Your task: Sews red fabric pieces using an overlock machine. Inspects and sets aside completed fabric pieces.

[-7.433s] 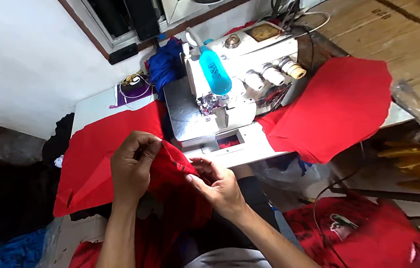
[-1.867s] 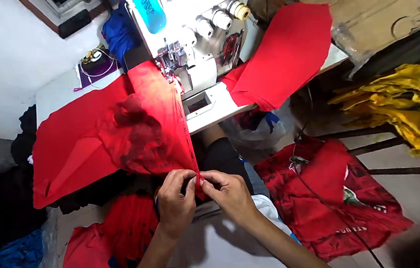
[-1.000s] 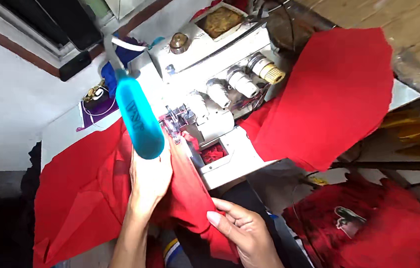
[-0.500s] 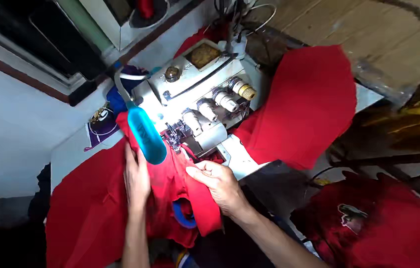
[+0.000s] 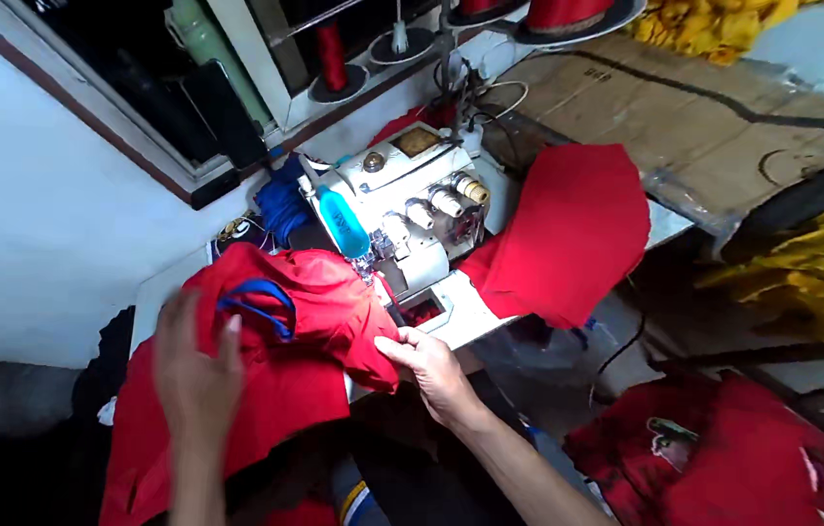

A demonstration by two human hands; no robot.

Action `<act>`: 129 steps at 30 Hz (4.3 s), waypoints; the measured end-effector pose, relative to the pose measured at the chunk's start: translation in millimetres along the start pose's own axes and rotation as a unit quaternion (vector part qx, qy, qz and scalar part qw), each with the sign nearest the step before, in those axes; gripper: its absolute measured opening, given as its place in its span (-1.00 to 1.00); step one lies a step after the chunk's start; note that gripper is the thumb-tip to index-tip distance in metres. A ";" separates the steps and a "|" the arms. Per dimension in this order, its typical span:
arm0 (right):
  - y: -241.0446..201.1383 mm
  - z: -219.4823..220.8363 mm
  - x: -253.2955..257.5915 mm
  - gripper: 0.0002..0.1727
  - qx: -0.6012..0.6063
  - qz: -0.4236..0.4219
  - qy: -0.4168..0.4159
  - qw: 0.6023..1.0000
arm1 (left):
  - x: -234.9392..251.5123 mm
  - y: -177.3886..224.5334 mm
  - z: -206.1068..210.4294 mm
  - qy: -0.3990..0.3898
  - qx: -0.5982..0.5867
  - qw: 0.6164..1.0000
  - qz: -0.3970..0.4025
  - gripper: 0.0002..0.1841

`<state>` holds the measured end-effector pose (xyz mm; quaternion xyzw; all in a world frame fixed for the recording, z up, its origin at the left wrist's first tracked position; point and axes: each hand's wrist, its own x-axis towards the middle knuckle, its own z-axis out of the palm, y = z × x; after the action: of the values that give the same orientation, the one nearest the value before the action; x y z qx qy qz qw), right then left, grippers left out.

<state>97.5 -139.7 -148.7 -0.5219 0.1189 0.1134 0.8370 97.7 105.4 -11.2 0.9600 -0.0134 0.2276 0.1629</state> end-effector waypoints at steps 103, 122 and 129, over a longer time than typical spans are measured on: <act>-10.6 -39.4 -42.4 -0.91 -0.074 -0.068 0.061 0.993 | -116.7 95.2 141.0 -0.138 -0.691 0.636 -0.315 -0.66; -20.4 15.9 43.8 -0.59 -0.011 -0.005 0.100 0.995 | 63.0 12.6 155.5 0.082 -0.361 0.910 -0.185 -0.84; -17.9 7.4 32.0 -0.63 -0.116 0.002 0.064 0.991 | -23.6 5.2 143.9 0.106 -0.309 0.898 -0.295 -0.61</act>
<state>134.0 -138.6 -140.5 -0.6211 0.1594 0.0946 0.7615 138.3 53.5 -141.3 0.7914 0.2178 0.2543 0.5114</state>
